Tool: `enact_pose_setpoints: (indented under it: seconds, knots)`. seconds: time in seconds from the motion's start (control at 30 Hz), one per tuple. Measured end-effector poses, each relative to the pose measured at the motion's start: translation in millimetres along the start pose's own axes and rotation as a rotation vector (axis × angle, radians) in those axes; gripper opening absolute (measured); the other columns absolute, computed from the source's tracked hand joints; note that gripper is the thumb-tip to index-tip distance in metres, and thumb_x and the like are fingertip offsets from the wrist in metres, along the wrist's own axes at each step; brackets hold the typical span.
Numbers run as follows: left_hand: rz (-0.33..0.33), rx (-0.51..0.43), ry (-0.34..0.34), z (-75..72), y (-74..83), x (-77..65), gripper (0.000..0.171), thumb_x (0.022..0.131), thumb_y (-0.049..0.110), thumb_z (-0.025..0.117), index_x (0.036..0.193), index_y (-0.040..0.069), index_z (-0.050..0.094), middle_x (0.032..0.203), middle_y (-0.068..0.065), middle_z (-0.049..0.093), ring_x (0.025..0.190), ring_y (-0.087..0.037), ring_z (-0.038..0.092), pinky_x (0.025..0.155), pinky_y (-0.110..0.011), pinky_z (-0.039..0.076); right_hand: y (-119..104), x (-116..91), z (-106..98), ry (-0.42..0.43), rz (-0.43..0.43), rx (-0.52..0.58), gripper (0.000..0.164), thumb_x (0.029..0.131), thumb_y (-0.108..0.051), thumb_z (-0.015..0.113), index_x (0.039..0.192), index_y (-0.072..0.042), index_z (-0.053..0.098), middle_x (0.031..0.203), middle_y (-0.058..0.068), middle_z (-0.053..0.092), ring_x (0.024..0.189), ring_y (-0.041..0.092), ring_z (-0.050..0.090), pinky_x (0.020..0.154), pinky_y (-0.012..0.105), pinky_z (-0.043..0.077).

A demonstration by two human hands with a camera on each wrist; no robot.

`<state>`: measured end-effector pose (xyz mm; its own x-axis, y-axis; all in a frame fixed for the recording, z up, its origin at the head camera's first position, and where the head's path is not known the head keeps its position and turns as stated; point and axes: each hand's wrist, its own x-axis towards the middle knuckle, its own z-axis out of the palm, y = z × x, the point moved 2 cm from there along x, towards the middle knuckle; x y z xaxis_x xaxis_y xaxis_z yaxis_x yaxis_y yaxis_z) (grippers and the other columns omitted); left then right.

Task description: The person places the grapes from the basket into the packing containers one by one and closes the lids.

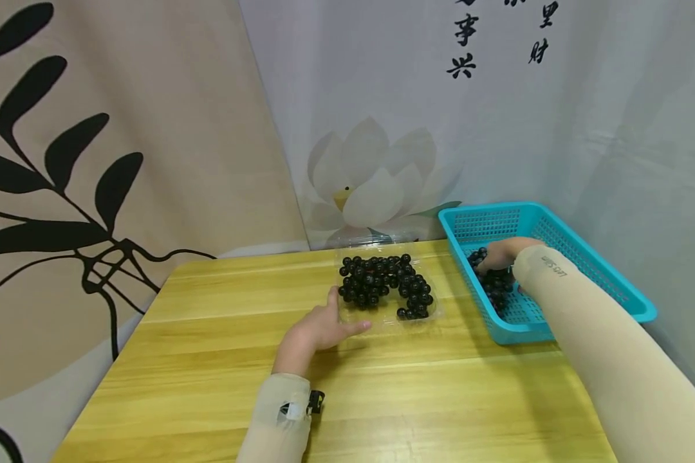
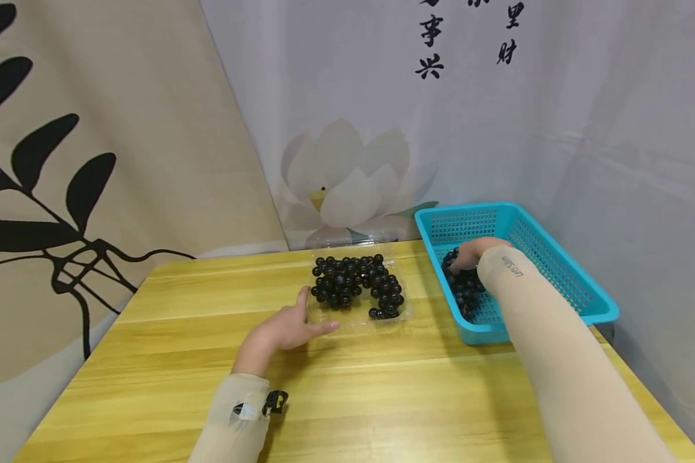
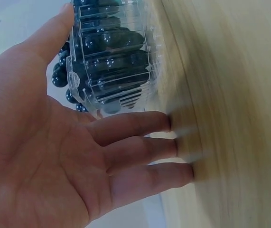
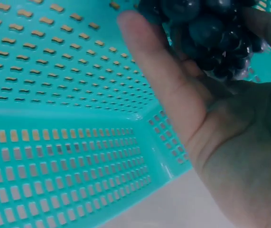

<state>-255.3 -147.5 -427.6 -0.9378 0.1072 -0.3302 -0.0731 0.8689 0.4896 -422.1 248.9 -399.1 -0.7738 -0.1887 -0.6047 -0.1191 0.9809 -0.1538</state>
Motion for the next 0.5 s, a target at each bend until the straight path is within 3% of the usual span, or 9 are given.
enact_pose_setpoints:
  seconds: [0.1,0.23,0.37,0.5]
  knots:
    - [0.002,-0.004,0.003,-0.7,0.7,-0.8,0.128,0.09,0.082,0.062,0.172,0.013,-0.007,0.137,-0.029,0.069,0.115,-0.041,0.072,0.111,-0.061,0.053,4.6,-2.2,-0.3,0.025,0.008,-0.018,0.068,0.109,-0.039,0.05,0.152,0.014,0.042,0.159,0.044,0.035,0.134,0.052,0.051,0.104,0.057,0.053]
    - [0.001,-0.015,0.005,-0.1,-0.2,-1.6,0.128,0.09,0.081,0.063,0.172,0.013,-0.006,0.14,-0.03,0.067,0.121,-0.044,0.07,0.114,-0.062,0.051,6.8,-7.1,0.7,0.075,0.027,-0.106,0.039,0.108,-0.028,0.052,0.121,0.006,0.064,0.135,0.034,0.059,0.106,0.037,0.057,0.084,0.045,0.047]
    - [0.002,-0.016,0.004,0.7,-0.3,-1.9,0.129,0.089,0.083,0.062,0.172,0.013,-0.006,0.142,-0.03,0.066,0.123,-0.045,0.069,0.114,-0.062,0.05,10.7,-15.6,2.7,0.152,0.062,-0.155,0.021,0.104,-0.016,0.056,0.11,0.002,0.068,0.116,0.027,0.066,0.087,0.028,0.055,0.07,0.038,0.044]
    - [-0.002,-0.011,0.007,1.3,-0.5,-2.1,0.129,0.088,0.084,0.061,0.173,0.014,-0.007,0.143,-0.029,0.065,0.124,-0.044,0.068,0.114,-0.061,0.05,11.0,-26.2,4.3,0.293,0.04,-0.228,0.015,0.101,-0.001,0.057,0.105,0.004,0.071,0.111,0.029,0.07,0.077,0.026,0.054,0.061,0.034,0.042]
